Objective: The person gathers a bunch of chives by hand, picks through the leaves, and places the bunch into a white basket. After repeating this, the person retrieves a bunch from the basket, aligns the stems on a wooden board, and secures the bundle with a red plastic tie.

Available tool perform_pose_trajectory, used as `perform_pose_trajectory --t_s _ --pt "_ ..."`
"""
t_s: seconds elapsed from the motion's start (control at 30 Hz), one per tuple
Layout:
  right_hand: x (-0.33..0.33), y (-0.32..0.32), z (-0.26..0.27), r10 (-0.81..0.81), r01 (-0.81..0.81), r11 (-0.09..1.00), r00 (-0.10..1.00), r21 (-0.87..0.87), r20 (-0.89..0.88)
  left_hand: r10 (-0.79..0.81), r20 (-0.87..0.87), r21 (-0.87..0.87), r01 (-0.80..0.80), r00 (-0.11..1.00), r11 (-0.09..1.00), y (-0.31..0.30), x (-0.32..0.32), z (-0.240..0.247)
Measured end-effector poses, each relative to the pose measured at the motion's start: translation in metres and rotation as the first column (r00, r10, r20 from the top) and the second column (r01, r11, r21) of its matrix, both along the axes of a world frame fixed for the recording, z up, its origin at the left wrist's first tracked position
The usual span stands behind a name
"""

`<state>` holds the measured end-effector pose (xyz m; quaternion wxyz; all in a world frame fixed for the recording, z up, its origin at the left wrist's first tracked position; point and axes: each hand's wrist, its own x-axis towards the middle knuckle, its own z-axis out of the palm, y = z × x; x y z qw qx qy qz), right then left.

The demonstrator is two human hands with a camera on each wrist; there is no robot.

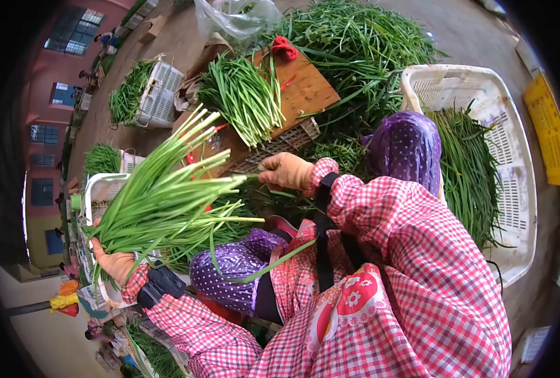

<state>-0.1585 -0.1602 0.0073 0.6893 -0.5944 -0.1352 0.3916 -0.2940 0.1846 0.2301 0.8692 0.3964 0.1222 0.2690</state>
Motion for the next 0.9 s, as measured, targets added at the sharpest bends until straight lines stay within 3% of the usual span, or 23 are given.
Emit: perform_pose_trajectory --t_s 0.03,0.1,0.17,0.23,0.3,0.37,0.5,0.57,0.63,0.67,0.7,0.77,0.8,0.9 --pt "0.000 -0.006 -0.007 0.097 -0.071 0.983 0.983 -0.168 0.153 -0.003 0.001 0.002 0.003 1.000 1.000 -0.001 0.001 -0.003" --pt "-0.005 -0.016 0.000 0.099 -0.060 0.972 0.981 -0.227 0.164 -0.064 0.110 -0.218 0.087 0.992 0.972 -0.003 0.001 -0.004" --pt "-0.003 -0.022 -0.007 0.218 -0.144 0.908 0.964 -0.393 0.152 -0.041 0.088 -0.187 0.057 0.995 0.981 -0.007 0.005 -0.011" --pt "-0.004 -0.020 -0.027 0.181 -0.122 0.902 0.978 -0.415 0.106 0.013 -0.031 -0.140 -0.017 0.999 0.990 -0.008 0.004 -0.021" --pt "0.000 -0.022 -0.031 0.105 -0.079 0.941 0.993 -0.330 0.062 0.049 0.004 -0.186 -0.048 0.999 0.981 -0.008 0.002 -0.035" --pt "0.003 -0.027 -0.027 0.119 -0.041 0.879 0.984 -0.474 0.136 0.099 -0.046 -0.138 -0.105 0.994 0.985 -0.009 0.003 -0.043" --pt "0.007 -0.049 -0.043 0.307 0.067 0.692 0.874 -0.718 0.377 0.116 -0.014 -0.167 -0.117 0.993 0.979 -0.004 -0.004 -0.039" --pt "0.007 -0.052 -0.047 0.412 0.008 0.628 0.845 -0.778 0.341 0.133 0.018 -0.128 -0.130 0.991 0.983 -0.003 -0.011 -0.032" --pt "0.003 -0.048 -0.056 0.728 -0.129 0.505 0.594 -0.853 0.341 -0.012 0.125 -0.141 0.030 0.992 0.990 0.000 -0.018 -0.027" --pt "-0.001 -0.044 -0.044 0.806 -0.125 0.451 0.482 -0.884 0.344 0.002 0.117 -0.100 0.010 0.993 0.995 0.002 -0.019 -0.026" --pt "0.000 -0.040 -0.031 0.807 -0.122 0.451 0.479 -0.884 0.346 0.004 0.121 -0.100 0.008 0.993 0.995 0.003 -0.020 -0.026" --pt "-0.001 -0.036 -0.010 0.793 0.011 0.571 0.249 -0.821 0.556 0.039 0.117 -0.093 -0.028 0.992 0.995 0.002 -0.020 -0.027" --pt "0.003 -0.033 0.000 0.825 -0.007 0.518 0.266 -0.855 0.498 0.039 0.113 -0.091 -0.029 0.993 0.995 -0.001 -0.020 -0.025" --pt "0.014 -0.046 0.030 0.806 0.019 0.537 0.281 -0.843 0.520 -0.016 0.167 -0.134 0.039 0.986 0.990 -0.010 -0.016 -0.025"
